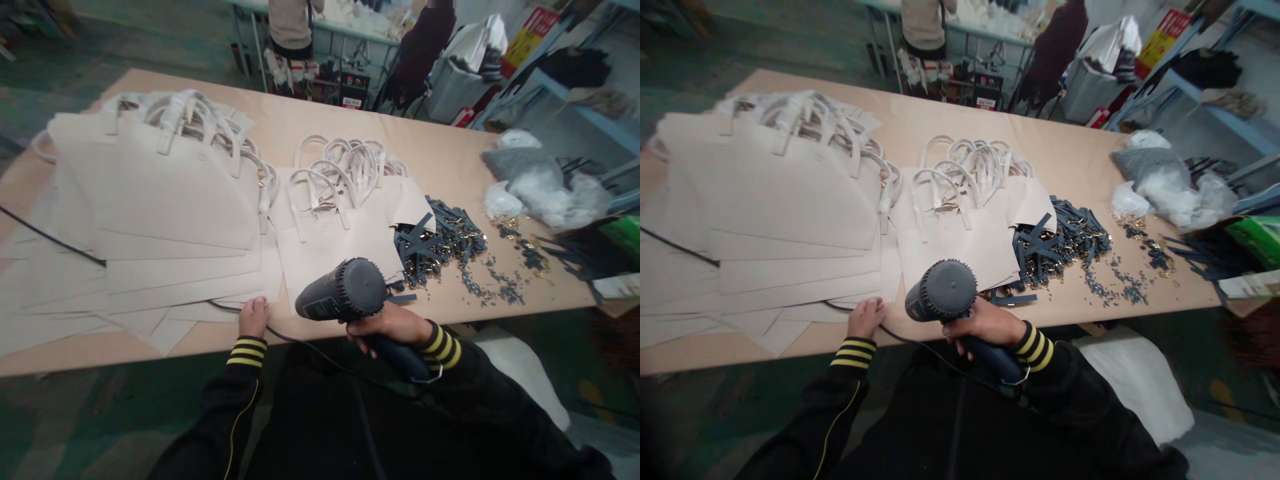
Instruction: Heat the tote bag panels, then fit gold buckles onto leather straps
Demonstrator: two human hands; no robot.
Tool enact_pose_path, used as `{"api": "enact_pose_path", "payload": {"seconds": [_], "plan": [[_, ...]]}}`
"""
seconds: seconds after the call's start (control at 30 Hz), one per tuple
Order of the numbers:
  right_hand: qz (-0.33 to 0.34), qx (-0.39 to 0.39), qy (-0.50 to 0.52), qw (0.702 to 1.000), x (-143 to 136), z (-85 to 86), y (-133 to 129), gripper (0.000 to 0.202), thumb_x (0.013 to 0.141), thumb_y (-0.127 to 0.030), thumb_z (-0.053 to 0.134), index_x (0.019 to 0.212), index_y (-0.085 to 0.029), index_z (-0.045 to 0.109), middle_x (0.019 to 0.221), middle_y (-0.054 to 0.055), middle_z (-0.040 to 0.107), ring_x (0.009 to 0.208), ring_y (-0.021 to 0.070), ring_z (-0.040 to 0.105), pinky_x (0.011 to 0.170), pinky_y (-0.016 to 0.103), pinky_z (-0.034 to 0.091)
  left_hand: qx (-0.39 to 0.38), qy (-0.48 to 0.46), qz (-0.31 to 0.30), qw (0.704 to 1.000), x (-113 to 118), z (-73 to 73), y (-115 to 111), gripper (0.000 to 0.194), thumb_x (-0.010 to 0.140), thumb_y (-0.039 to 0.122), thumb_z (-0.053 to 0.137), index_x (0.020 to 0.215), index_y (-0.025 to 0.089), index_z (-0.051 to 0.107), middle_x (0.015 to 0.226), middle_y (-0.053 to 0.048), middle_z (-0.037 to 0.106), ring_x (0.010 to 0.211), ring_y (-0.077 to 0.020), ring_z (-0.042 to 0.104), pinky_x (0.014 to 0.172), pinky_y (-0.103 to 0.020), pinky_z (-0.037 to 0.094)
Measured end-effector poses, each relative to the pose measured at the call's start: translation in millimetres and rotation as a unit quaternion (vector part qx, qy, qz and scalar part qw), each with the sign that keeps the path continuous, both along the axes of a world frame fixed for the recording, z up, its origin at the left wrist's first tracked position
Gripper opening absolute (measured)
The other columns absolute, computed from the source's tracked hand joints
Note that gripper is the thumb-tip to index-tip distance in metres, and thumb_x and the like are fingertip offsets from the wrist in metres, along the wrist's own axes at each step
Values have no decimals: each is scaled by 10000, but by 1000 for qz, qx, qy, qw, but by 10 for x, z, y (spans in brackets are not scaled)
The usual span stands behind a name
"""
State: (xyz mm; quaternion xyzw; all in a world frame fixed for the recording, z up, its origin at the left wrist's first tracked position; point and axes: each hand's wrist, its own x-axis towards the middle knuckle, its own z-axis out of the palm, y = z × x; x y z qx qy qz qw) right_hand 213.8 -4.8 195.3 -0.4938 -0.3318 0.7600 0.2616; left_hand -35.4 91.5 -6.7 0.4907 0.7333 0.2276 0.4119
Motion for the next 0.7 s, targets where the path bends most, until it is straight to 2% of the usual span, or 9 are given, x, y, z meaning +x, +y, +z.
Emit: {"api": "enact_pose_path", "payload": {"seconds": [0.13,0.27,0.37,0.47,0.57,0.63,0.7], "plan": [[12,-13,-14,1000,-32,-26,-14,232,676,-312,670,714,-108,567,603,9,561,444,89,522,402,182,445,-8,-13,-30,999,102,52,183,339,815,272,292,923,97,562,951,-115,651,843,-152,626,654,-245,516],[-19,-17,-44,999,163,79,-219,277,676,-353,677,739,-104,572,626,25,567,475,100,519,420,200,447,-23,54,-83,995,270,18,402,234,767,260,397,813,121,579,845,-106,658,845,-198,613,743,-306,485],[-77,-19,-82,993,388,311,-505,301,715,-371,656,844,-107,590,690,46,567,546,118,524,469,222,458,-30,118,-116,986,484,-10,524,242,716,311,517,835,108,573,890,-154,641,928,-271,581,826,-370,438],[-186,7,-142,972,565,686,-851,288,766,-362,617,941,-134,598,768,60,561,615,135,524,517,238,466,-30,168,-125,977,735,-17,572,489,656,355,616,1001,23,518,1072,-264,558,1054,-359,503,874,-436,393],[-309,43,-193,930,623,1012,-1144,298,785,-350,595,1024,-173,585,847,64,557,634,139,517,533,250,472,-28,198,-117,973,904,-23,590,679,624,349,658,1126,-45,425,1186,-331,450,1129,-429,414,891,-494,358],[-348,42,-216,911,622,1102,-1267,321,781,-353,599,1054,-183,576,868,69,559,639,145,520,532,256,474,-28,203,-116,972,943,-37,618,710,630,339,655,1158,-60,397,1177,-330,457,1122,-436,418,885,-496,363],[-346,25,-225,911,612,1088,-1320,342,775,-368,607,1054,-172,577,847,70,564,626,146,520,532,263,475,-24,198,-124,972,936,-50,665,687,659,326,626,1175,-59,386,1148,-310,492,1090,-409,461,872,-469,389]]}}
